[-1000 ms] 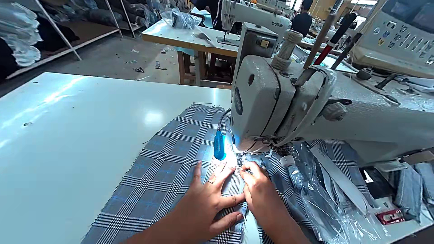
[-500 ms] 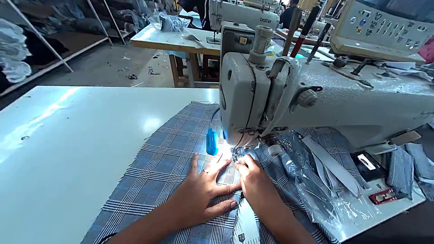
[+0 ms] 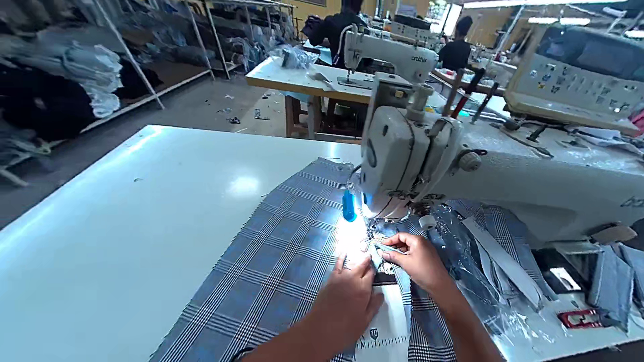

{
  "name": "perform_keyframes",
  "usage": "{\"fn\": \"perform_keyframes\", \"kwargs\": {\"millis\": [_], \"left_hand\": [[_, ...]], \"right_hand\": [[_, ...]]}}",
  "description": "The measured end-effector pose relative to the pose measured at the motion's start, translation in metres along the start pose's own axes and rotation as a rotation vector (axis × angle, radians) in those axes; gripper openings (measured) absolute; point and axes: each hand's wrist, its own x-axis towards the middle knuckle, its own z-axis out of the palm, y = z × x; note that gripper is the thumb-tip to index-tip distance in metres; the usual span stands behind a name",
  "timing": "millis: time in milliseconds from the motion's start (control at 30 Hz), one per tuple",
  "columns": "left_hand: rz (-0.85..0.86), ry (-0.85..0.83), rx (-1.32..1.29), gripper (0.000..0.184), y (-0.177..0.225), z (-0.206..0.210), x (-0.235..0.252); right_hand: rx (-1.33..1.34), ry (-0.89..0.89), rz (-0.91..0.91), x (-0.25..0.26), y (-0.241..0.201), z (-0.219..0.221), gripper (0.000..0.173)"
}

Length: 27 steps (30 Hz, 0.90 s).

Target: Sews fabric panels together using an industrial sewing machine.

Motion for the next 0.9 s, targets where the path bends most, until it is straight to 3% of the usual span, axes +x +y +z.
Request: {"fn": "perform_keyframes", "kwargs": {"millis": [67, 200, 600, 900], "left_hand": [[-0.074, -0.069, -0.024, 0.052, 0.005, 0.004, -0.001], [0.034, 0.164, 0.044, 0.046, -0.004, 0.024, -0.008], [0.004, 0.047, 0.016, 0.049, -0.002, 0.015, -0.008], [0.012, 0.056, -0.025, 0.048, -0.003, 0.016, -0.008]], "right_hand": [[-0.007, 0.001, 0.034, 0.000, -0.003, 0.000, 0.019], [-0.044, 0.002, 0.089, 0.000, -0.010, 0.003, 0.017], [-0.155, 0.072, 0.126, -0.002, -0.030, 0.013, 0.015], [-0.431, 0.093, -0.092, -0.014, -0.038, 0.027, 0.018]]}}
